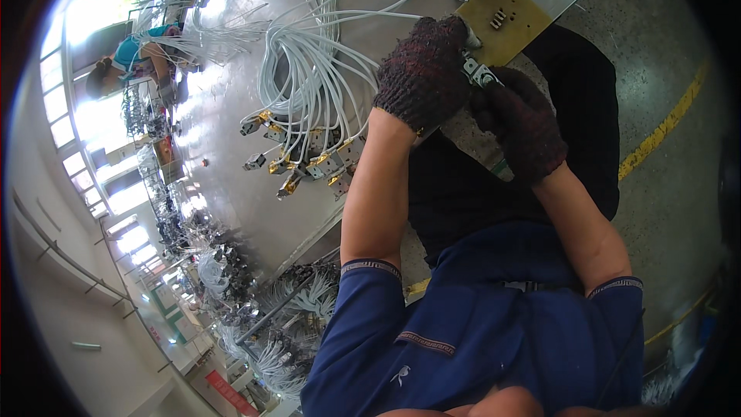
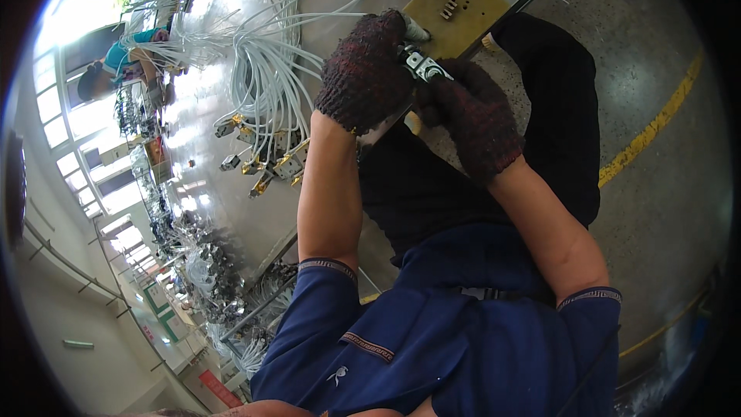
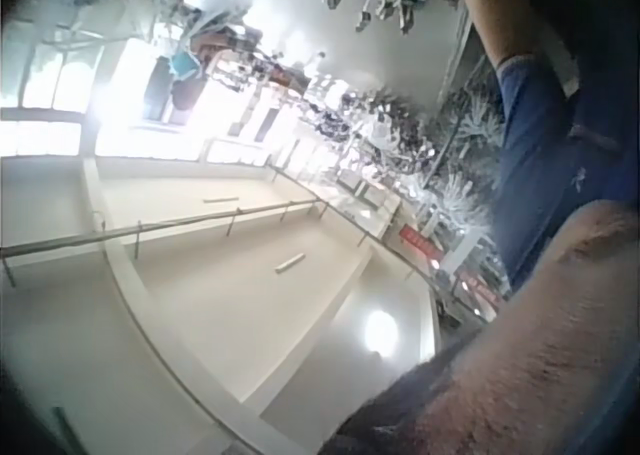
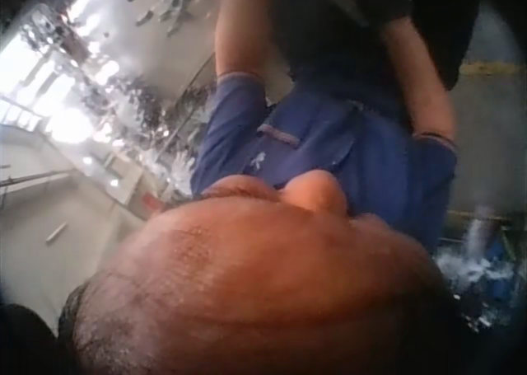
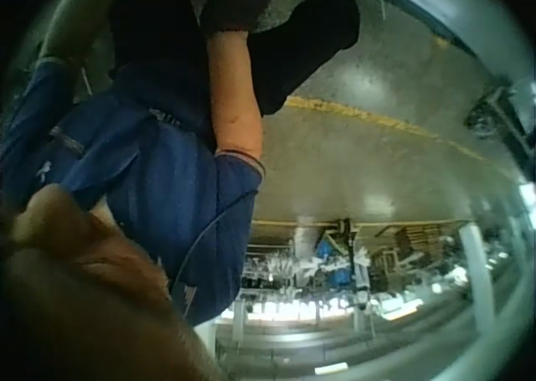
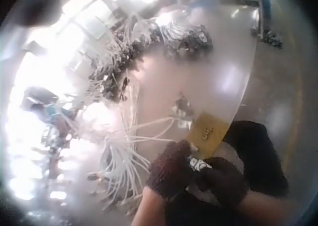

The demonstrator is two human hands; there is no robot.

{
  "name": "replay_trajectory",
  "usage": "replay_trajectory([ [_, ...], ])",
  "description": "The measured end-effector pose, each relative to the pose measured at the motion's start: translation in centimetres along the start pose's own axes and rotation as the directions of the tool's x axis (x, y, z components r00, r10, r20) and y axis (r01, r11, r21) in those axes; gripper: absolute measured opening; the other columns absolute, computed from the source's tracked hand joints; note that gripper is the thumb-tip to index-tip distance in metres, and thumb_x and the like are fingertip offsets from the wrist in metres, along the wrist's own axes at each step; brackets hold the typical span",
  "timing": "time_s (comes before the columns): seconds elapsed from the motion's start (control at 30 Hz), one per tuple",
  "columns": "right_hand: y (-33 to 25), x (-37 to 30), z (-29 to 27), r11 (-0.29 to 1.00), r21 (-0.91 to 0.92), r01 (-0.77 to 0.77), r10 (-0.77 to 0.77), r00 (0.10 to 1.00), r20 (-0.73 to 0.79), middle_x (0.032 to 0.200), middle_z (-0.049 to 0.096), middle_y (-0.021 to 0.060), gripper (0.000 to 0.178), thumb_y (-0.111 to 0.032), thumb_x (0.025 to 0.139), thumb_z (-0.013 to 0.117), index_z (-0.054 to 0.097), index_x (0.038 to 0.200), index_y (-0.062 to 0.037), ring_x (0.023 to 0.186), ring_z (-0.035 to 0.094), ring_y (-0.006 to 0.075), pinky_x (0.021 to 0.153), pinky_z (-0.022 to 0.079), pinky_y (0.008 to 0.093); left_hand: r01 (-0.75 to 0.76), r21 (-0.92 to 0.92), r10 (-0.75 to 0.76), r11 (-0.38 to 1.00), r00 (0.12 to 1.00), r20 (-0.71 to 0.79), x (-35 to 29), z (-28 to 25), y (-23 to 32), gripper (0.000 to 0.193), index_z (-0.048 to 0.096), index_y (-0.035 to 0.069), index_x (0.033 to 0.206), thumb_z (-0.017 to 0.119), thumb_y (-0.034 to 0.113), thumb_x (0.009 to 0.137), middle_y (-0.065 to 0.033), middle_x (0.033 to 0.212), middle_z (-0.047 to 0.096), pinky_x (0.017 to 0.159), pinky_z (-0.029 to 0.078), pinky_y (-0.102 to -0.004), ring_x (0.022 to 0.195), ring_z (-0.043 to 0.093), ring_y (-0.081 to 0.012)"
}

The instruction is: Arranging and securing bundles of wires onto an assembly jig.

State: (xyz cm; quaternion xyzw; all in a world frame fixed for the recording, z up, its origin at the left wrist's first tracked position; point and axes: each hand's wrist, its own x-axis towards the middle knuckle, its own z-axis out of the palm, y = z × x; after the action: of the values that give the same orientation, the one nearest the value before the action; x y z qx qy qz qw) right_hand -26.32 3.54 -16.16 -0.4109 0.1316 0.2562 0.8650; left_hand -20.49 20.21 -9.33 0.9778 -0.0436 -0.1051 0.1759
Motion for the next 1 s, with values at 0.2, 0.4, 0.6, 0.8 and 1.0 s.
replay_trajectory([
  [0.2,-1.3,-0.5,1.4,0.996,-0.086,-0.013,0.009,0.999,-0.047,0.105,0.073,0.0101,0.038,-0.022,0.11,0.062,0.06,0.138,0.0035,0.087,0.068,0.0135,0.078,0.056,0.0292,-0.005,-0.018,0.005,1.0,1.0,0.0,-0.1,0.0,-0.1,0.036,0.074,0.015,0.12,0.083,0.014,0.085,-0.0178,0.117,0.073,0.096,0.058,-0.0507,0.113,0.072,-0.0413],
  [0.4,-2.0,-0.9,1.9,0.935,-0.352,-0.041,0.011,0.996,-0.088,0.082,0.065,0.0018,0.037,-0.027,0.111,0.059,0.062,0.136,0.0007,0.072,0.063,0.0101,0.074,0.058,0.0309,0.001,-0.054,-0.001,0.999,1.0,0.002,0.0,0.1,-0.1,0.038,0.073,0.015,0.121,0.083,0.014,0.084,-0.017,0.117,0.073,0.095,0.058,-0.0503,0.112,0.072,-0.041],
  [0.6,1.1,1.3,-1.4,0.957,-0.249,0.149,-0.087,0.966,0.244,0.085,0.066,0.0011,0.031,-0.023,0.105,0.07,0.064,0.124,0.0019,0.074,0.065,0.0128,0.075,0.056,0.0315,0.037,-0.024,-0.036,0.999,0.999,0.022,0.0,0.0,0.1,0.038,0.073,0.014,0.12,0.083,0.013,0.084,-0.0174,0.118,0.073,0.095,0.059,-0.0504,0.112,0.073,-0.0406],
  [0.8,0.3,-0.2,-0.3,0.966,-0.22,0.136,-0.08,0.965,0.25,0.095,0.071,0.0084,0.028,-0.009,0.096,0.078,0.068,0.123,-0.0068,0.085,0.07,0.0266,0.085,0.061,0.0383,0.002,-0.059,-0.001,0.998,1.0,0.014,0.0,0.0,-0.2,0.039,0.071,0.015,0.122,0.083,0.015,0.085,-0.0183,0.118,0.072,0.096,0.058,-0.0523,0.113,0.072,-0.0412],
  [1.0,-1.6,0.1,0.3,0.543,-0.712,0.445,-0.249,0.895,0.369,0.112,0.073,0.0132,0.032,-0.009,0.1,0.071,0.066,0.131,-0.0065,0.093,0.073,0.0292,0.087,0.062,0.0393,-0.005,-0.012,0.005,1.0,1.0,0.011,-0.1,0.0,-0.1,0.039,0.07,0.014,0.124,0.081,0.016,0.087,-0.0187,0.12,0.071,0.097,0.058,-0.0541,0.115,0.072,-0.0422],
])
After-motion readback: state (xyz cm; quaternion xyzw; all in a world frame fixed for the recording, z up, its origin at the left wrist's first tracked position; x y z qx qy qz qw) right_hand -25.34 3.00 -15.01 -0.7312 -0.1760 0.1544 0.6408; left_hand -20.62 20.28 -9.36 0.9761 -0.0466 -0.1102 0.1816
